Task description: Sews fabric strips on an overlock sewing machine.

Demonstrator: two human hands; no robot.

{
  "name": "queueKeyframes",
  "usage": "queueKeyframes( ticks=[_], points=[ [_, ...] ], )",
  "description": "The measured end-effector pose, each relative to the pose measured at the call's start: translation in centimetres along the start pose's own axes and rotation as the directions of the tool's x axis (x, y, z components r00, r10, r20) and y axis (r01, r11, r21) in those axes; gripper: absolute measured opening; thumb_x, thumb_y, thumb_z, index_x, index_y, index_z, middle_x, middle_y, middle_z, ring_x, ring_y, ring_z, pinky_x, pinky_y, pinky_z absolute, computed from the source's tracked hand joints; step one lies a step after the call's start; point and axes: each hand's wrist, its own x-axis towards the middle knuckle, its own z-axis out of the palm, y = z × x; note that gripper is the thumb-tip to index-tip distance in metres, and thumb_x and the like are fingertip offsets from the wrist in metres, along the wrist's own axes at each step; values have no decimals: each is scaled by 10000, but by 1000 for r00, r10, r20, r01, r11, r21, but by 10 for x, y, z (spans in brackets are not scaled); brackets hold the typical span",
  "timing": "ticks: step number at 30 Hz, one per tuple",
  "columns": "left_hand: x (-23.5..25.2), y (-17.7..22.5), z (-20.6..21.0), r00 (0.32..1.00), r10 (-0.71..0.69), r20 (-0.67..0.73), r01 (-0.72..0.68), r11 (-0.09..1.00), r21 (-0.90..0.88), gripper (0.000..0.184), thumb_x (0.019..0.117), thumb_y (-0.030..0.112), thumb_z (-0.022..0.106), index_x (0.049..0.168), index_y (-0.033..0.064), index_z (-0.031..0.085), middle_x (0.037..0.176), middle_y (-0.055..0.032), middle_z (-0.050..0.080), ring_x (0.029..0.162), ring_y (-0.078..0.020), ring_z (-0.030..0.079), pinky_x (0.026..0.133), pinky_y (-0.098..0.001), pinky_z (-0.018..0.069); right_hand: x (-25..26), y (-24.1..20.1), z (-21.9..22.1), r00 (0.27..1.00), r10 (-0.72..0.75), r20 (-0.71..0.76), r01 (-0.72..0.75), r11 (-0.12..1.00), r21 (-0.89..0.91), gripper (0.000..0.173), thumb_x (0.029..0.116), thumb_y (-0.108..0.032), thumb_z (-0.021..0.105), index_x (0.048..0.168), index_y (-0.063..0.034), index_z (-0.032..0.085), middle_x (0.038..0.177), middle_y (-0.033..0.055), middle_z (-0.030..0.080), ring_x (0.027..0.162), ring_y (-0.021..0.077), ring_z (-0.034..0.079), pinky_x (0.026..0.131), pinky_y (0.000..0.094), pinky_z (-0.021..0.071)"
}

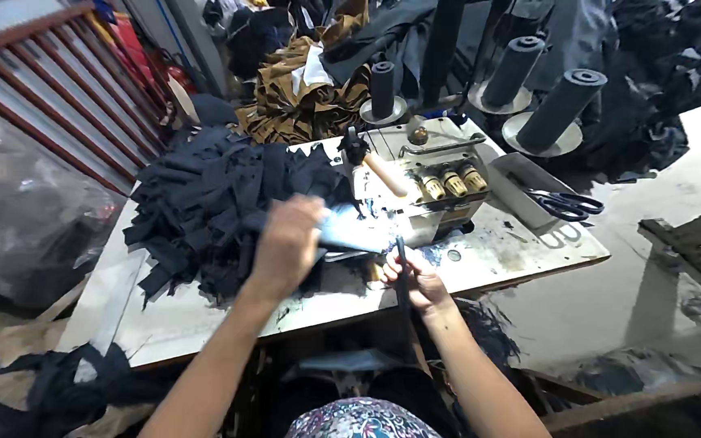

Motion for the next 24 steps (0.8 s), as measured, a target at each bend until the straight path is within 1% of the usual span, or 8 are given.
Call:
queueKeyframes(
  ticks=[3,10,14,17,21,22,23,24],
  points=[
    [-15,32,40,976,195,98,-179,973,-148,297,1005,196,575,1230,83,732,1232,-117,712,1176,-293,666,1047,-476,515,0,2,-8,1000,9,1,-9,994,107,266,1034,-240,465,916,-105,660,671,-26,594,592,74,601,654,252,568],
    [-16,53,45,988,108,115,-102,993,-57,380,981,330,623,1241,68,716,1247,-120,708,1184,-311,666,1072,-521,488,10,-12,-21,995,-71,64,52,962,267,304,1089,-269,406,1119,-120,669,643,-37,562,574,76,588,642,244,557],
    [-5,54,45,987,85,138,-77,995,-63,358,987,336,613,1194,70,734,1251,-110,708,1203,-300,654,1068,-496,490,19,-9,-8,994,-96,-54,106,958,267,376,1107,-280,336,1026,-112,662,632,-15,574,583,91,619,656,248,581],
    [7,42,45,977,100,189,-82,991,-102,406,1007,356,580,1251,58,710,1311,-119,681,1268,-284,618,1103,-470,462,18,-9,-4,987,-103,-122,124,977,175,354,1106,-275,363,967,-118,648,616,-19,558,570,92,611,646,256,583],
    [15,43,34,962,7,271,42,984,-175,552,1058,500,426,1396,119,640,1471,-95,590,1428,-277,487,1186,-535,353,2,-7,10,986,-111,-124,78,967,-244,297,1079,-226,336,966,-119,589,644,-25,577,586,80,600,640,257,568],
    [13,49,30,965,-55,257,118,964,-239,599,1036,569,420,1356,130,674,1456,-85,602,1421,-267,493,1198,-540,341,-4,-6,15,991,-114,-68,84,934,-347,259,1040,-207,402,946,-104,620,670,-19,616,606,82,618,636,260,566],
    [9,59,25,976,-105,192,161,936,-311,617,990,622,483,1205,106,744,1316,-98,671,1303,-271,582,1136,-537,417,-10,-5,21,995,-96,15,94,907,-410,215,1002,-211,478,926,-113,654,698,-29,649,625,69,632,634,252,563],
    [3,70,20,983,-128,132,169,911,-375,558,942,622,572,994,102,767,1134,-86,689,1114,-254,635,983,-504,508,-18,-5,26,992,-51,117,97,897,-431,187,1006,-241,539,940,-128,673,750,-43,676,665,54,648,655,245,570]
  ],
)
